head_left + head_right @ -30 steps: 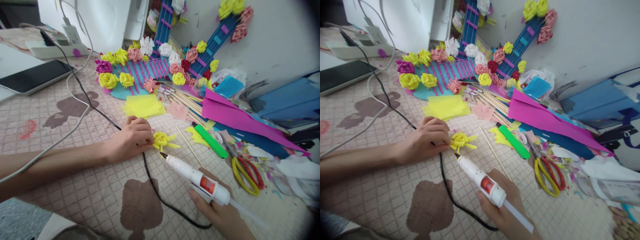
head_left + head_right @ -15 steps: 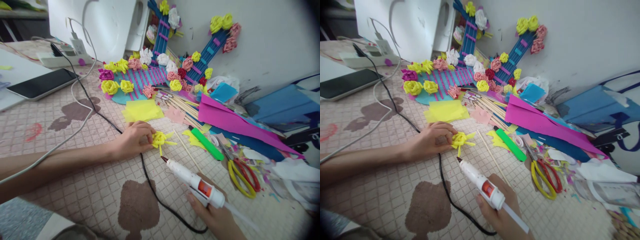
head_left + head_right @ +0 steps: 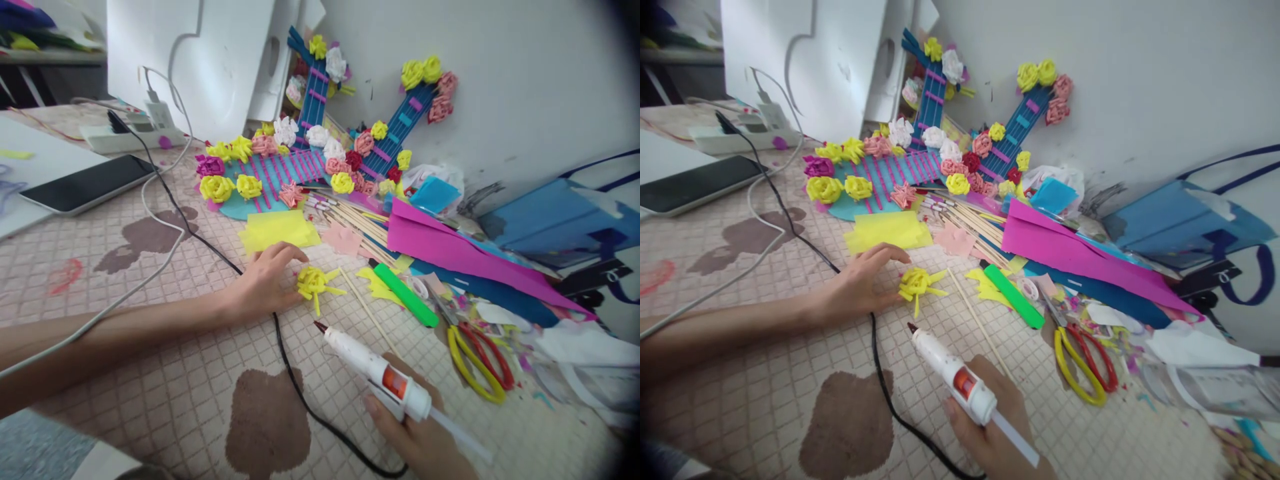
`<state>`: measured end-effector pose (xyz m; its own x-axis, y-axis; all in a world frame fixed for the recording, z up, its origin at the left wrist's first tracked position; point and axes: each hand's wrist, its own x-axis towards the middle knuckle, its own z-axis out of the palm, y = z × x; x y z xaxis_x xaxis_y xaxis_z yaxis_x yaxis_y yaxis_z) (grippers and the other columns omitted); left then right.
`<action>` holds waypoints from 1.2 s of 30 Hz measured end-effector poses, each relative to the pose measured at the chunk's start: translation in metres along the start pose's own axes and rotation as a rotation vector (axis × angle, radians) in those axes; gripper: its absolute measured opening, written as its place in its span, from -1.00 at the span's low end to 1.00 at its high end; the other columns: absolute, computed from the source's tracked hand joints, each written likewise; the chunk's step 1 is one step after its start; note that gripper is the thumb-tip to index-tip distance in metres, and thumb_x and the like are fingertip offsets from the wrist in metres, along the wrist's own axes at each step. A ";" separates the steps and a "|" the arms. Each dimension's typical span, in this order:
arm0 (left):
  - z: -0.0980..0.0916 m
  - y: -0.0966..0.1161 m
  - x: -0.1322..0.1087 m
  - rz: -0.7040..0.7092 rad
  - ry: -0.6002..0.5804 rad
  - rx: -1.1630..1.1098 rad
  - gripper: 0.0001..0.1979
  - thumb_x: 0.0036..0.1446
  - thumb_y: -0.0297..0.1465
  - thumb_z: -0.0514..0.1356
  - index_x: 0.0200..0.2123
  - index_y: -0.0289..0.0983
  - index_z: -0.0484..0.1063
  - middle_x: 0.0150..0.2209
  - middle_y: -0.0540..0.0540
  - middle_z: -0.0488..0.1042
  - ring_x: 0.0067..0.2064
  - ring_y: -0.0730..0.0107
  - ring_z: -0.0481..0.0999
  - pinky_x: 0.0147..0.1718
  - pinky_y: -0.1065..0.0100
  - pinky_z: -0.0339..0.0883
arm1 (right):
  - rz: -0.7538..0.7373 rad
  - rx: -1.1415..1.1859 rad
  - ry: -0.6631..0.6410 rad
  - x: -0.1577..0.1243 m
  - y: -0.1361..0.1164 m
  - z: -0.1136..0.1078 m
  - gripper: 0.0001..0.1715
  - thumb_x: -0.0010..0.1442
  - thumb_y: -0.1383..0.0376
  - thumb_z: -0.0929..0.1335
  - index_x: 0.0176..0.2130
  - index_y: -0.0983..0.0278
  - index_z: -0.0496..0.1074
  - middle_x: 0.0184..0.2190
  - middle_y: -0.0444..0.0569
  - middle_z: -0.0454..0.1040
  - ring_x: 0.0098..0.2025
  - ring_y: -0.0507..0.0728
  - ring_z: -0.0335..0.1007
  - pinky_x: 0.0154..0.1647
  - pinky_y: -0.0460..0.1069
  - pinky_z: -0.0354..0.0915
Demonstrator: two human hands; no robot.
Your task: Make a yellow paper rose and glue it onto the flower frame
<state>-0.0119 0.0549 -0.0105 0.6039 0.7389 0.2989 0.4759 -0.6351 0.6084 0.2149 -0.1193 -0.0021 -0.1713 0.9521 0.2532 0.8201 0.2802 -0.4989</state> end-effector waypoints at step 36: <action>-0.015 0.003 0.014 0.119 0.055 0.083 -0.36 0.01 -0.50 0.15 0.16 -0.20 0.00 0.06 -0.19 0.35 0.14 0.12 0.24 0.05 0.03 0.07 | -0.060 -0.046 0.114 0.028 -0.024 -0.007 -0.88 0.16 0.28 0.29 -0.42 0.21 0.26 -0.56 -0.18 0.29 -0.54 0.03 0.29 -0.55 -0.10 0.22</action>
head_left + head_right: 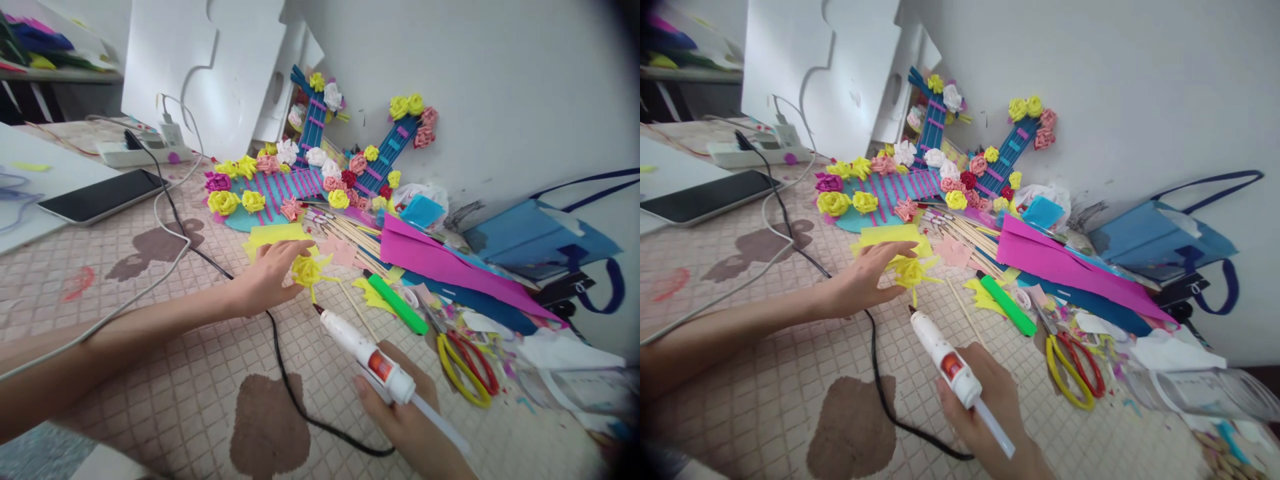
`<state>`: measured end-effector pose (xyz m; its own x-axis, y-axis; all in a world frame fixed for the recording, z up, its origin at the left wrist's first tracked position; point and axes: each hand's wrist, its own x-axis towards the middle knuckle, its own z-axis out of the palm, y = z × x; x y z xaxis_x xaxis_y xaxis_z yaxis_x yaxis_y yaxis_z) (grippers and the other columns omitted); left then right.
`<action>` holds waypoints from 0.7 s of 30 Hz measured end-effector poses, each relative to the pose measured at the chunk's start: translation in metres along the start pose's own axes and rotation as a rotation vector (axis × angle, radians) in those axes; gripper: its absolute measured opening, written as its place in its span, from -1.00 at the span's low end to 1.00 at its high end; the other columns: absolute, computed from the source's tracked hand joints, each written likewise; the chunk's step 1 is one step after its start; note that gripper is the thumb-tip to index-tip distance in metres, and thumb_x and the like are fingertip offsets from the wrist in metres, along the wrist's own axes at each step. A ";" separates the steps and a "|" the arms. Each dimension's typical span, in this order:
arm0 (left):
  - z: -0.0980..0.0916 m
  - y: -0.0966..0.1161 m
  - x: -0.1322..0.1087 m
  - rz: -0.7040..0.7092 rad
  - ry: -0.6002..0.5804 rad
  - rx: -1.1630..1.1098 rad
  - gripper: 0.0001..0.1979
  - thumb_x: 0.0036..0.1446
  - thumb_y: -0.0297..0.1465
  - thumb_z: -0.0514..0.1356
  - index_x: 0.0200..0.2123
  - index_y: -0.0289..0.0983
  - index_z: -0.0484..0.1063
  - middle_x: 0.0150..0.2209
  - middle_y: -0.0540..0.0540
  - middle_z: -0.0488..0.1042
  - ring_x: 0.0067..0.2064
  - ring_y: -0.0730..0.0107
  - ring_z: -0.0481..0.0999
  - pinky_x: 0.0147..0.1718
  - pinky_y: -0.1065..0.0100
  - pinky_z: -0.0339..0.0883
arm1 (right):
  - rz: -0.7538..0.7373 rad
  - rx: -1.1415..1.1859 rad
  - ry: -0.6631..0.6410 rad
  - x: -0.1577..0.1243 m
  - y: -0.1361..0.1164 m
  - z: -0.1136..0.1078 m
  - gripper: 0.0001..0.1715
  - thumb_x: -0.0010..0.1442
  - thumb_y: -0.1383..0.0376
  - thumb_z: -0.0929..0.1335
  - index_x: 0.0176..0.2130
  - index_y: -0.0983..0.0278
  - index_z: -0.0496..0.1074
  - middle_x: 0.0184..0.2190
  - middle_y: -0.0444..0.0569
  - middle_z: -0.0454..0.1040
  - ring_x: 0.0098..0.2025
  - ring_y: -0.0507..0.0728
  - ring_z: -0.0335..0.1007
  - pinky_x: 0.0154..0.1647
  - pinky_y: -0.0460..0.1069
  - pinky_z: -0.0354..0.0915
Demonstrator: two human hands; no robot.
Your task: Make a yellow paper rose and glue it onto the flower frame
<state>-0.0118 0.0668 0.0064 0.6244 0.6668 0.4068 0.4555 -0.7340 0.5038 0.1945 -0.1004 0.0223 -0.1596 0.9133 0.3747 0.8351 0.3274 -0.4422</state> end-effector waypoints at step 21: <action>-0.003 0.013 -0.003 0.046 0.015 0.117 -0.41 0.00 -0.52 0.14 0.12 -0.24 0.07 0.11 -0.23 0.30 0.21 0.05 0.14 0.08 0.01 0.00 | 0.064 -0.031 -0.007 0.018 0.005 0.014 -0.83 0.18 0.22 0.29 -0.40 0.25 0.30 -0.51 -0.13 0.36 -0.49 0.07 0.33 -0.52 -0.05 0.21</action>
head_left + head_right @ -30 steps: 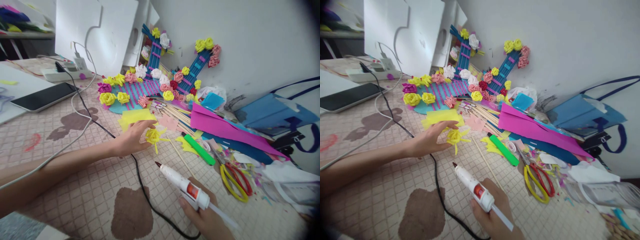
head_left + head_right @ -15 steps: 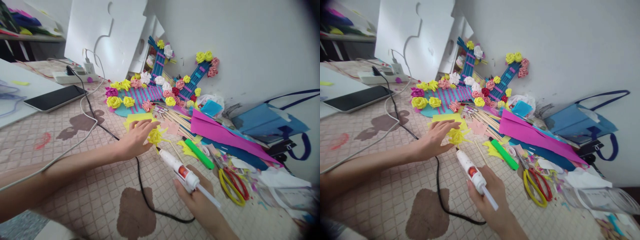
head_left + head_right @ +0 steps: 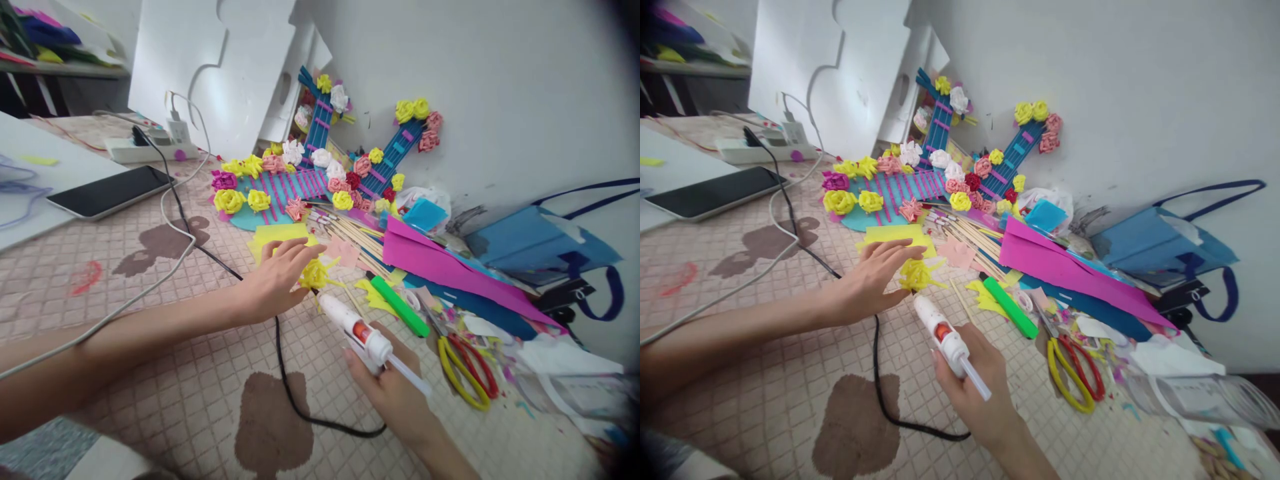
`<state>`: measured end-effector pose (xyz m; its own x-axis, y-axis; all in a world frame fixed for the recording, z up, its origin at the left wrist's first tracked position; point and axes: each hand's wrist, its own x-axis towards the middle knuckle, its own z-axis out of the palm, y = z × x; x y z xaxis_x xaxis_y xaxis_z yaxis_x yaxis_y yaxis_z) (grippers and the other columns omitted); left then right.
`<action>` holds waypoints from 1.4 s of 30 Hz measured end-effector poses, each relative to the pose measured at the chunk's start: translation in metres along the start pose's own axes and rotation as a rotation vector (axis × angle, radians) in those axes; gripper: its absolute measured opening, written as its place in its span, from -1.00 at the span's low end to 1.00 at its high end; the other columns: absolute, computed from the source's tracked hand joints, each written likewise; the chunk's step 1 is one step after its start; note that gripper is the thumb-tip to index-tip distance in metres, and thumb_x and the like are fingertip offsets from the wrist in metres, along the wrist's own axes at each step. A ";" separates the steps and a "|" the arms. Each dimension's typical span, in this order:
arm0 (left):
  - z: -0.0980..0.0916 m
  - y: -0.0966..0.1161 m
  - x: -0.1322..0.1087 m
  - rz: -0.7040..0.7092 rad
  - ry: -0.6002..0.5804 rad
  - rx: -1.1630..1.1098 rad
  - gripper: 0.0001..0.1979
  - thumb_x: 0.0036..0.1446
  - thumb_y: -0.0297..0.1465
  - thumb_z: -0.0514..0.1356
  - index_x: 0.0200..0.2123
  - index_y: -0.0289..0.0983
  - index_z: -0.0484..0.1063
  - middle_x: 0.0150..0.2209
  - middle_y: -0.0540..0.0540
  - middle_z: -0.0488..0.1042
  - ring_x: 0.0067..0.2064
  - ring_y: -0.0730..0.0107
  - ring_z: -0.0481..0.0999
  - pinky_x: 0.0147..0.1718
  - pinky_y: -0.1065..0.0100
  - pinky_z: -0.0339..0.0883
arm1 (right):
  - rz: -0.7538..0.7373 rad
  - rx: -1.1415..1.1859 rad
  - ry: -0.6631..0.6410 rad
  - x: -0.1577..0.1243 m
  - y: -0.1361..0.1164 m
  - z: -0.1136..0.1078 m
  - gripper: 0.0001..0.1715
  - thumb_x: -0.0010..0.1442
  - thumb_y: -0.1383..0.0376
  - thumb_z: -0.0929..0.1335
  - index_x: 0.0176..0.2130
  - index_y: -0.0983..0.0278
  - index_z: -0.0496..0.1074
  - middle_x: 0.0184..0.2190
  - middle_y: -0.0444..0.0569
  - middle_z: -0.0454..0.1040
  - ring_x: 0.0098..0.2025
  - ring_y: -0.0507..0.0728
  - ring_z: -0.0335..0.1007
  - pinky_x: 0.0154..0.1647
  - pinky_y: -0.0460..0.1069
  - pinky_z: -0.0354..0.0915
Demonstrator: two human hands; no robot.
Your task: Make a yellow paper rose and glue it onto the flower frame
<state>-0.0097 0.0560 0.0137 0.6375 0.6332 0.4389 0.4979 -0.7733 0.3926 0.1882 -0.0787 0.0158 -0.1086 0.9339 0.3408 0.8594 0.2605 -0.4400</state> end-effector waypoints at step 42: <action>-0.015 -0.027 0.003 -0.160 0.069 -0.262 -0.41 0.01 -0.37 0.18 0.11 -0.25 0.08 -0.04 -0.20 0.42 0.02 0.13 0.39 -0.01 0.08 0.22 | -0.005 0.091 -0.104 -0.010 0.003 0.008 -0.85 0.16 0.24 0.29 -0.43 0.22 0.28 -0.53 -0.14 0.35 -0.49 0.06 0.32 -0.52 -0.08 0.25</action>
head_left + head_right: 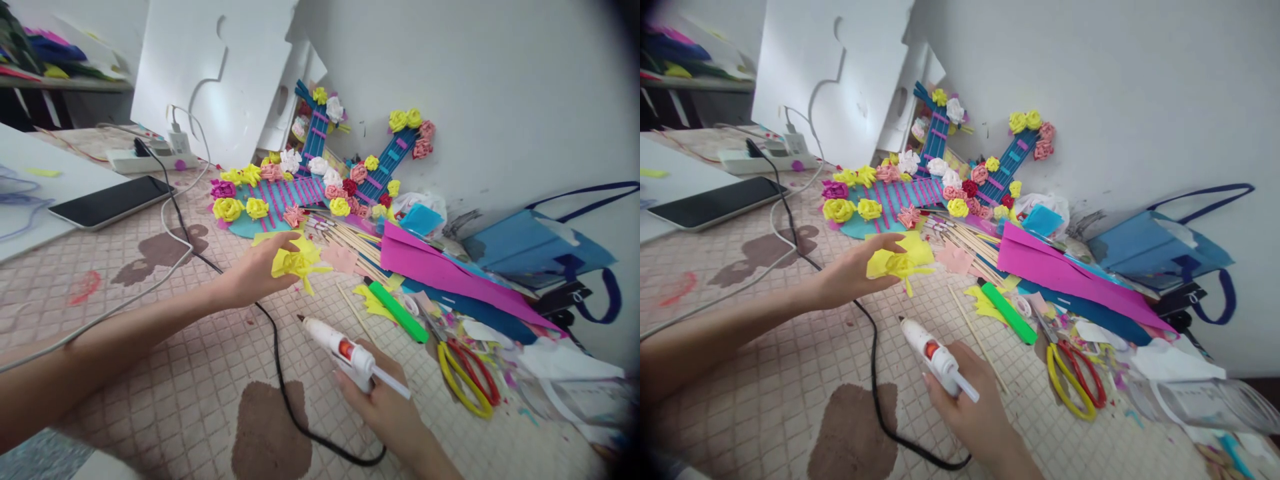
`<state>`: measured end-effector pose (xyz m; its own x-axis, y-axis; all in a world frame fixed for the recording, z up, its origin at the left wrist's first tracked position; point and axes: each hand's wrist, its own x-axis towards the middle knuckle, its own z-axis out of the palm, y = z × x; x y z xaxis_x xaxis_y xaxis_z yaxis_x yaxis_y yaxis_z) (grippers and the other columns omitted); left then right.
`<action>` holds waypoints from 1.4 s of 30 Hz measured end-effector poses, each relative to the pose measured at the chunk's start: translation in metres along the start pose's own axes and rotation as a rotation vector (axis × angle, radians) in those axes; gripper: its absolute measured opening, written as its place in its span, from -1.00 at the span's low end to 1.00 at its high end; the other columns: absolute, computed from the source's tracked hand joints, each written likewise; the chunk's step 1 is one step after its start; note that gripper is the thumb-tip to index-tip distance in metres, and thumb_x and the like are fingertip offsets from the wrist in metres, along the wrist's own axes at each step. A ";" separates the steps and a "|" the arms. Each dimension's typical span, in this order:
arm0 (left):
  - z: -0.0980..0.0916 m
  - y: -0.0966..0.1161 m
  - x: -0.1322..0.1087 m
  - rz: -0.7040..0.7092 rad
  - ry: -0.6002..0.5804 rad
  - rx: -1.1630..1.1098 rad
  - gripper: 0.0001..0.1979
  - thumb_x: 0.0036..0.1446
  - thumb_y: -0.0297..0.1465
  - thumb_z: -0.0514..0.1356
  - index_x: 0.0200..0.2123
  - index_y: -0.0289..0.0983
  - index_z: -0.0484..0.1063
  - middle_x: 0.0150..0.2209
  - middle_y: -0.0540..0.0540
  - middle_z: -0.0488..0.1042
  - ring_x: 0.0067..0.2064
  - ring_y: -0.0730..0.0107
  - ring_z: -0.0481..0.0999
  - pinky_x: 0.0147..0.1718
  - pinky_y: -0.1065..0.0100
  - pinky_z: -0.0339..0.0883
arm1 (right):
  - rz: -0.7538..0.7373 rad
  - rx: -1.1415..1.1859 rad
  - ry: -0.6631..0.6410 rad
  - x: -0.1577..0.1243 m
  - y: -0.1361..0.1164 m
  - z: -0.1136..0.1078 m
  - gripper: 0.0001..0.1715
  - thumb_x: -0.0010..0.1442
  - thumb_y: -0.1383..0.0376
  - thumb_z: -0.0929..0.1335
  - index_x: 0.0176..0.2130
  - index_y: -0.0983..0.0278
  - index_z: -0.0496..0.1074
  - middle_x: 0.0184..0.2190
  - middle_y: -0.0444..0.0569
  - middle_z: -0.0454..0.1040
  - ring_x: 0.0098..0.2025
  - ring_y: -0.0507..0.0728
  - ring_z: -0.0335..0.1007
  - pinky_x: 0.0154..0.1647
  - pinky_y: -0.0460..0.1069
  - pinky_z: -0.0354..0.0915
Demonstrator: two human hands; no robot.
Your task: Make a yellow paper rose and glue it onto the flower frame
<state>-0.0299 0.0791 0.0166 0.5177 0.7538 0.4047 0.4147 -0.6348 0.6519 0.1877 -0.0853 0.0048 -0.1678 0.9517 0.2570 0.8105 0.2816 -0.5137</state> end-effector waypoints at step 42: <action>-0.012 -0.008 -0.002 0.071 0.102 0.108 -0.40 0.06 -0.37 0.17 0.15 -0.21 0.02 -0.04 -0.16 0.40 0.00 0.14 0.39 0.00 0.02 0.22 | 0.227 -0.010 0.342 0.040 0.034 0.008 -0.63 0.14 0.10 0.29 -0.31 0.37 0.47 -0.42 0.06 0.53 -0.36 0.19 0.42 -0.31 0.03 0.31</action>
<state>-0.0437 0.0845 0.0184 0.4718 0.7164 0.5141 0.4611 -0.6974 0.5486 0.2039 -0.0366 -0.0092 0.2107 0.8938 0.3960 0.8113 0.0661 -0.5809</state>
